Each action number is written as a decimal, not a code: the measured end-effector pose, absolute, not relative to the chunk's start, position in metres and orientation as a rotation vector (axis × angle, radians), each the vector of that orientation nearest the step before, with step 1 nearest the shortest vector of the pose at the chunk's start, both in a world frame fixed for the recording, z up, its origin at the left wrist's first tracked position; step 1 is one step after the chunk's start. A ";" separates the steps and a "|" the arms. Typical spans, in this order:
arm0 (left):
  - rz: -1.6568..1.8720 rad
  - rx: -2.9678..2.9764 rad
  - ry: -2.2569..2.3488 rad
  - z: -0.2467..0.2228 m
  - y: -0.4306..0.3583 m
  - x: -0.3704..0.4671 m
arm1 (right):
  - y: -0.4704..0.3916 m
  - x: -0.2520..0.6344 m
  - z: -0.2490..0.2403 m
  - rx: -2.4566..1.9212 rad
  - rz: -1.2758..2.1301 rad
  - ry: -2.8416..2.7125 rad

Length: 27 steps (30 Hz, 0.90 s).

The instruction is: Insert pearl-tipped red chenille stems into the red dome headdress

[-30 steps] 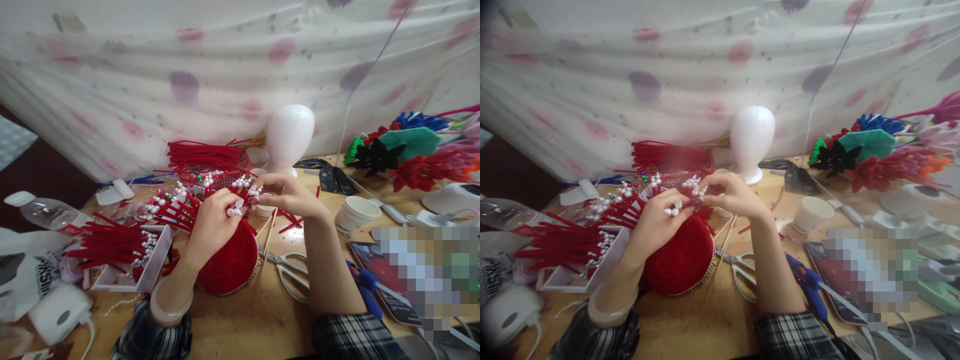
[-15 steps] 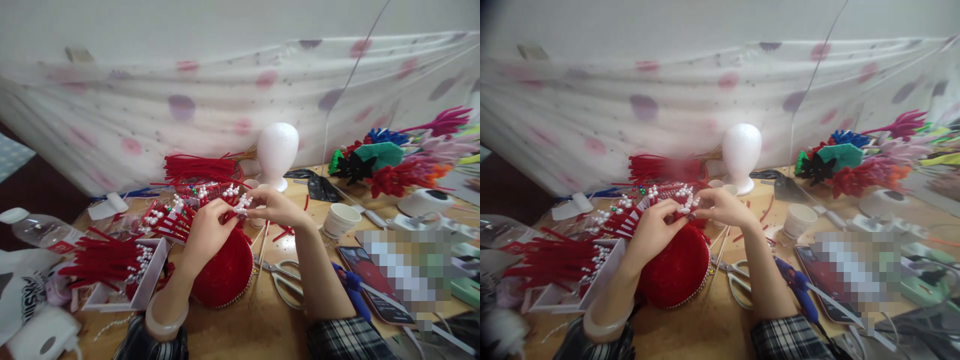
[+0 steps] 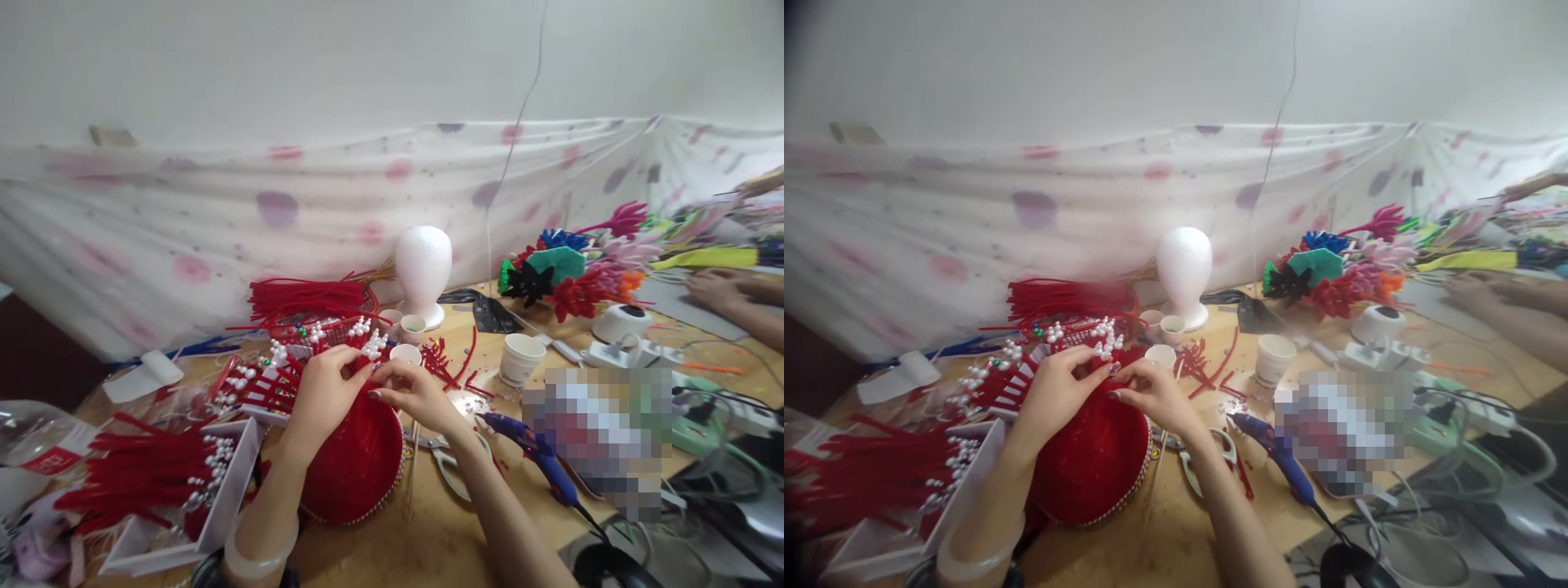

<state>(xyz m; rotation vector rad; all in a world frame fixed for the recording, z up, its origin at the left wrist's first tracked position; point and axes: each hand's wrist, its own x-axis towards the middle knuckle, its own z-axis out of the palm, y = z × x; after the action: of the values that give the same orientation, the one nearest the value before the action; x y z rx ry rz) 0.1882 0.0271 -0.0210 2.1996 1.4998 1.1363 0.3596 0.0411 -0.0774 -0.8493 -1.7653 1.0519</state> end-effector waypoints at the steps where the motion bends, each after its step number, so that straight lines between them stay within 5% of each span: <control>1: 1.143 2.206 1.489 -0.022 0.027 0.187 | 0.040 0.357 -0.080 -0.841 1.035 -1.740; 27: 1.050 2.237 1.635 -0.013 0.019 0.172 | 0.045 0.329 -0.084 -0.801 0.884 -1.591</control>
<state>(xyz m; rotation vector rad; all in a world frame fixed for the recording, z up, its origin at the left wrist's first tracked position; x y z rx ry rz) 0.1725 0.0192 -0.0132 2.2371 1.6352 1.0500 0.3287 0.0447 -0.0844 -0.8015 -1.5907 0.8838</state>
